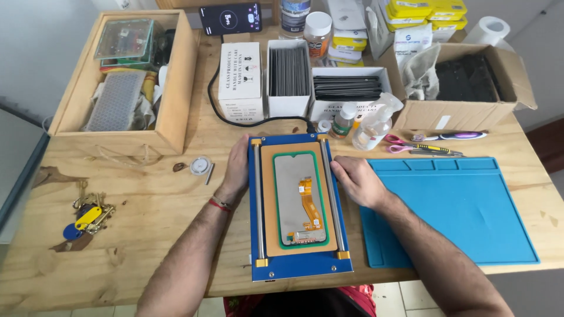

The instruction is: Separating the glass from a smartphone display using a wire separator machine

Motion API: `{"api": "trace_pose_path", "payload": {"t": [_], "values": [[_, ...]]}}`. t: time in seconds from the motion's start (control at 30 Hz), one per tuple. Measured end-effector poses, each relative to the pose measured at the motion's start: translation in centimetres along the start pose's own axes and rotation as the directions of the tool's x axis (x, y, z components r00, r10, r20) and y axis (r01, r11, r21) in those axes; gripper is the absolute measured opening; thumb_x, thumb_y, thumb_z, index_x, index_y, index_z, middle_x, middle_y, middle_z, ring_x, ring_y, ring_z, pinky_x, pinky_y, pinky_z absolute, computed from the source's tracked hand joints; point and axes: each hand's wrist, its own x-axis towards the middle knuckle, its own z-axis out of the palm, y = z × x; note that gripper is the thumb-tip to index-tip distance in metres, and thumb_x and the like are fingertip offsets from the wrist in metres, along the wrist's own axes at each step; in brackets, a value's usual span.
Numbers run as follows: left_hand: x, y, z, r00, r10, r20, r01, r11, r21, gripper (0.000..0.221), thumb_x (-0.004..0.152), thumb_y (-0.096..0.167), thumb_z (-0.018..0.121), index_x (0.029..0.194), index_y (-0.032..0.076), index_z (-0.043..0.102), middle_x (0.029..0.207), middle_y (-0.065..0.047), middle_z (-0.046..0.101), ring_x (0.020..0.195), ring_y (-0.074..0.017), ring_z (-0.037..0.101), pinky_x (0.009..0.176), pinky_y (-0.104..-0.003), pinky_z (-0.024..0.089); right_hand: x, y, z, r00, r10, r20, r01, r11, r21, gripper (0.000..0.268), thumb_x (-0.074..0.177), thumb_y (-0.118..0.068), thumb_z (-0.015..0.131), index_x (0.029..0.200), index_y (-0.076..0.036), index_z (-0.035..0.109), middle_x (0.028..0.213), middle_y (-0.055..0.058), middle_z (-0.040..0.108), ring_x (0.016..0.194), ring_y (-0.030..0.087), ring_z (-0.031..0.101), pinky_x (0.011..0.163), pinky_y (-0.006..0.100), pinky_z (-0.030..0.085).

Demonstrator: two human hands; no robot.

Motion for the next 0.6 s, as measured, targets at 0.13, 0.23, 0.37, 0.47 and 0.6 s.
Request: {"api": "trace_pose_path", "payload": {"t": [0.13,0.23,0.37,0.47,0.6], "values": [[-0.1,0.2,0.3,1.000,0.009,0.003,-0.009,1.000,0.014,0.042,0.125,0.035,0.038,0.102,0.018,0.070,0.087,0.009,0.043,0.082,-0.0060,0.050,0.072,-0.020,0.048,0.0,-0.3,0.0,1.000,-0.006,0.000,0.006,1.000,-0.002,0.045,0.119,-0.022,0.046,0.077,-0.007,0.052,0.065,0.024,0.053,0.062,0.048,0.054,0.059,0.048,0.050],[0.2,-0.9,-0.5,0.999,-0.026,0.020,0.026,1.000,-0.010,0.051,0.125,0.042,0.035,0.100,0.017,0.071,0.079,0.007,0.043,0.074,-0.0069,0.050,0.068,-0.021,0.049,0.2,-0.1,-0.1,1.000,-0.030,-0.001,0.030,1.000,-0.007,0.047,0.120,-0.022,0.045,0.075,-0.009,0.052,0.063,0.019,0.052,0.060,0.043,0.057,0.059,0.043,0.051],[0.0,-0.6,-0.3,1.000,-0.024,0.014,0.025,0.999,-0.039,0.049,0.124,0.040,0.035,0.099,0.018,0.071,0.079,0.010,0.041,0.072,-0.0049,0.052,0.068,-0.019,0.050,0.2,0.2,0.0,1.000,-0.030,0.003,0.030,1.000,-0.008,0.047,0.119,-0.022,0.045,0.075,-0.009,0.052,0.063,0.019,0.053,0.060,0.043,0.058,0.059,0.043,0.051],[0.0,-0.9,-0.4,1.000,-0.009,0.009,0.009,0.999,-0.043,0.046,0.125,0.037,0.037,0.099,0.018,0.070,0.080,0.010,0.040,0.073,-0.0041,0.052,0.068,-0.019,0.051,0.0,0.4,0.0,0.999,-0.032,0.008,0.032,0.999,-0.006,0.047,0.120,-0.023,0.045,0.075,-0.009,0.053,0.063,0.018,0.054,0.060,0.042,0.058,0.059,0.043,0.051],[0.0,-0.7,-0.3,1.000,-0.005,0.010,0.005,0.999,-0.047,0.045,0.124,0.037,0.037,0.099,0.018,0.069,0.080,0.011,0.041,0.074,-0.0039,0.053,0.068,-0.019,0.051,0.1,0.2,-0.1,1.000,-0.019,0.017,0.020,1.000,-0.020,0.047,0.120,-0.023,0.045,0.075,-0.009,0.052,0.063,0.019,0.052,0.060,0.044,0.056,0.059,0.044,0.051]]}}
